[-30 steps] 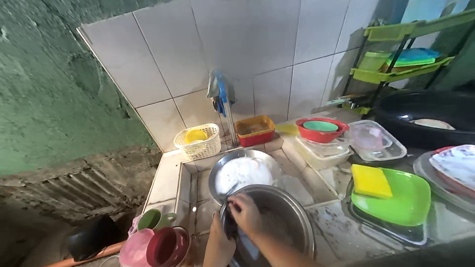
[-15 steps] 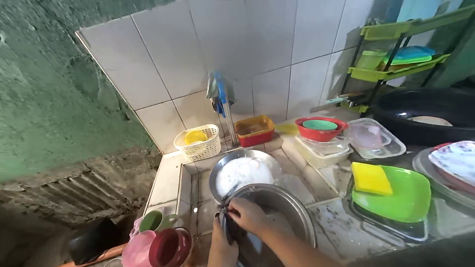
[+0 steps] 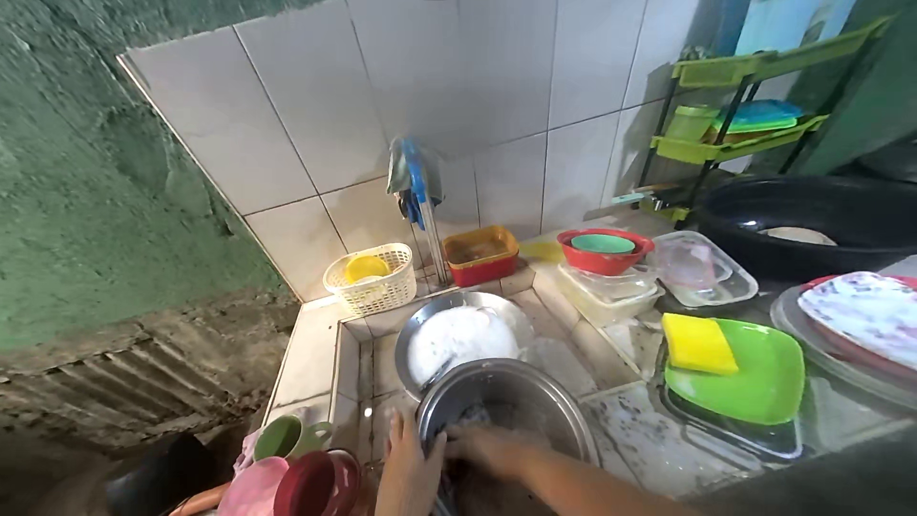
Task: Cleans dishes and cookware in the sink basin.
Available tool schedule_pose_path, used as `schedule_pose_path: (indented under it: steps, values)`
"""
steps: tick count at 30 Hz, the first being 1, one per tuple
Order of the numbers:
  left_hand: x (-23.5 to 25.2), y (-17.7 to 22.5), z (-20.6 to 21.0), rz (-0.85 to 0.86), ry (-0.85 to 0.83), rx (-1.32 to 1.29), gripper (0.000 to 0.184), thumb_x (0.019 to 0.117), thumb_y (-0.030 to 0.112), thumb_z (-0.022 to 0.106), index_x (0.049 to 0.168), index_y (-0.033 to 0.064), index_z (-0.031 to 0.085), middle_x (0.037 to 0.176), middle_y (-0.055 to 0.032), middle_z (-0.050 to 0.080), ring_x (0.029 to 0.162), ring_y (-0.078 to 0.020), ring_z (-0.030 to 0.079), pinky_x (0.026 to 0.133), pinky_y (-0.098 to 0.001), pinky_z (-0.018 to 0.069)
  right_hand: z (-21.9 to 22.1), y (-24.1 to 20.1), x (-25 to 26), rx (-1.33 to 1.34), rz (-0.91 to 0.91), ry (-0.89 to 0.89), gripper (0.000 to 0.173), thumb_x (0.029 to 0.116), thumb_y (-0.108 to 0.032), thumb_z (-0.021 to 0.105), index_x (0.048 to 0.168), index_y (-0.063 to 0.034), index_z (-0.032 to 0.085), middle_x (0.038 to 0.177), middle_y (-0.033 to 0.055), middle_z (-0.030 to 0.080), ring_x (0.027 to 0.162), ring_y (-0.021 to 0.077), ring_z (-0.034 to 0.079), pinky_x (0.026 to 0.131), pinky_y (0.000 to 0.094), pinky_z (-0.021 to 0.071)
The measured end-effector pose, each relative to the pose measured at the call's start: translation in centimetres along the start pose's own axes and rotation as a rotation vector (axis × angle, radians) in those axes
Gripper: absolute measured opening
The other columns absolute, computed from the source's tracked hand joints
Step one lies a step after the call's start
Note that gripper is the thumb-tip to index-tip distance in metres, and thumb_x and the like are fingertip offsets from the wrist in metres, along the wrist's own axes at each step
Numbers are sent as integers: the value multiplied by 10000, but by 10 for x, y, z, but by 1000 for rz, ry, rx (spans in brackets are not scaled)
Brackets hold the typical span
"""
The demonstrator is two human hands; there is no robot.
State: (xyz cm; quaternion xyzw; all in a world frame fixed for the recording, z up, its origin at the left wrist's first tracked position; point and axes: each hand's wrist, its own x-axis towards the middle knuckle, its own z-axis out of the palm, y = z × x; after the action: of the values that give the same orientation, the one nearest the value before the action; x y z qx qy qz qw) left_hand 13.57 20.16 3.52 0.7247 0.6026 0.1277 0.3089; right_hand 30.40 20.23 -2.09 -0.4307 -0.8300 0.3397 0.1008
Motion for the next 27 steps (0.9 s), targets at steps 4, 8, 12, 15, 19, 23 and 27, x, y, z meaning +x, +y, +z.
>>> schedule_pose_path:
  steps: [4,8,12,15,19,23,27]
  values:
    - [48,7,-12,97,-174,162,548,1075,193,478,1578,35,331,1651,-181,289,1544,-299,252,1271,-479,134,-18,-26,-18,-162,34,-406,434,906,63,671,1325,-51,665,1326,265,624,1264,468,564,1042,662,416]
    - [57,-8,-10,112,-181,-106,477,1082,136,473,1539,20,401,1562,-187,438,1446,-271,432,1205,-409,317,-10,-28,-30,-287,-27,-536,338,915,67,646,1238,-22,691,1201,255,671,1147,471,623,924,679,476]
    - [53,-7,-6,90,-173,-45,467,1110,161,377,1558,28,373,1573,-185,429,1480,-290,386,1250,-480,216,12,-25,6,-168,-2,-155,258,972,30,581,1202,2,693,1249,279,645,1187,498,602,948,701,471]
    - [46,-3,-8,38,-152,-13,472,1114,142,353,1571,22,331,1579,-200,410,1466,-306,405,1222,-447,287,-3,-26,26,55,383,161,361,1001,-9,543,1359,-6,592,1428,247,536,1342,430,509,1089,593,431]
    - [34,-5,-5,17,-115,10,484,1110,120,335,1580,8,296,1602,-196,377,1502,-300,345,1260,-491,166,8,-23,38,889,940,1075,277,1038,-66,563,1272,82,571,1283,249,623,1212,322,610,1039,430,478]
    - [21,-6,-2,-18,-81,-18,482,1106,103,341,1570,-18,293,1567,-234,405,1476,-319,383,1246,-470,225,9,-28,59,1375,1090,1437,380,1036,-182,621,1336,46,566,1299,260,614,1211,355,593,1022,494,462]
    - [24,-1,1,-23,-50,-37,483,1107,115,341,1574,-3,299,1581,-212,395,1487,-308,365,1252,-486,198,13,-38,38,772,822,583,361,1027,-78,557,1366,45,545,1358,249,591,1274,337,579,1085,466,443]
